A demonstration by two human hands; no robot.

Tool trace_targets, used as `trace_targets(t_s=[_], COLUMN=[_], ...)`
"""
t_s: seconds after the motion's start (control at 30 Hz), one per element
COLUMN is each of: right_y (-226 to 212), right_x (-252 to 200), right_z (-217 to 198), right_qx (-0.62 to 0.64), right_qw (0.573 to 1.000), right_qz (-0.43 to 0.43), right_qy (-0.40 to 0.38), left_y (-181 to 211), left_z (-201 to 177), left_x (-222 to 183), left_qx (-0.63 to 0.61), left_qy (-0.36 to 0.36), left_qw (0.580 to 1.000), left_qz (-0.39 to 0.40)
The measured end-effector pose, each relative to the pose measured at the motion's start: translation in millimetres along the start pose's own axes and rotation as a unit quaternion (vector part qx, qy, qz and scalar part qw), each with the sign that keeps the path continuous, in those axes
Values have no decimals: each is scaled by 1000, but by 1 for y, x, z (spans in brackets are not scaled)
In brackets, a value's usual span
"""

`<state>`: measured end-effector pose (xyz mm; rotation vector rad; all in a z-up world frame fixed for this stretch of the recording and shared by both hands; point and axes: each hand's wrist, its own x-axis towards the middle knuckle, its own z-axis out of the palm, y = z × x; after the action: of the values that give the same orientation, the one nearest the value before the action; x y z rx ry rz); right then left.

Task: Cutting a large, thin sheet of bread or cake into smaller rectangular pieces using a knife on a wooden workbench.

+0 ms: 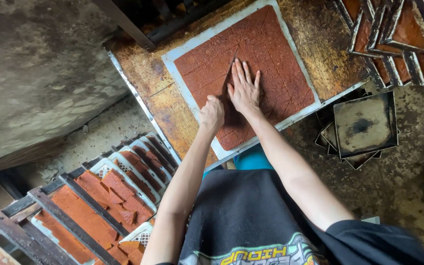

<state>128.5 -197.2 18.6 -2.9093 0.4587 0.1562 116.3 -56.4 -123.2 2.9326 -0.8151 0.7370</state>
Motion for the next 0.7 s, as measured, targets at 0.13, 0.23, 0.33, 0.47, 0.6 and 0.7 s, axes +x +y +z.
trace_targets(t_s=[0.13,0.23,0.33,0.47,0.6,0.7], right_y=[0,2,3,-1,-23,-42], right_x=[0,0,2,-5,-38,-74], right_z=[1,0,1,-3,-11,7], right_qx=[7,11,14,39,97,95], right_qw=[1000,1000,1000,999,995,993], right_qz=[-1,3,2,3,23,-41], right_qy=[-5,-18,-25,-27,-20,-61], left_y=[-5,-9,-15,-18,-17,-14], left_z=[-24,-36,-44,-40,-44,-30], left_x=[-6,-12,-17,-25,-25,-31], left_qx=[40,13,-8,-13,1,-5], left_qy=[-7,-55,-81,-114,-104,-109], left_qw=[999,998,996,993,995,994], left_qz=[0,-25,-29,-23,-11,-18])
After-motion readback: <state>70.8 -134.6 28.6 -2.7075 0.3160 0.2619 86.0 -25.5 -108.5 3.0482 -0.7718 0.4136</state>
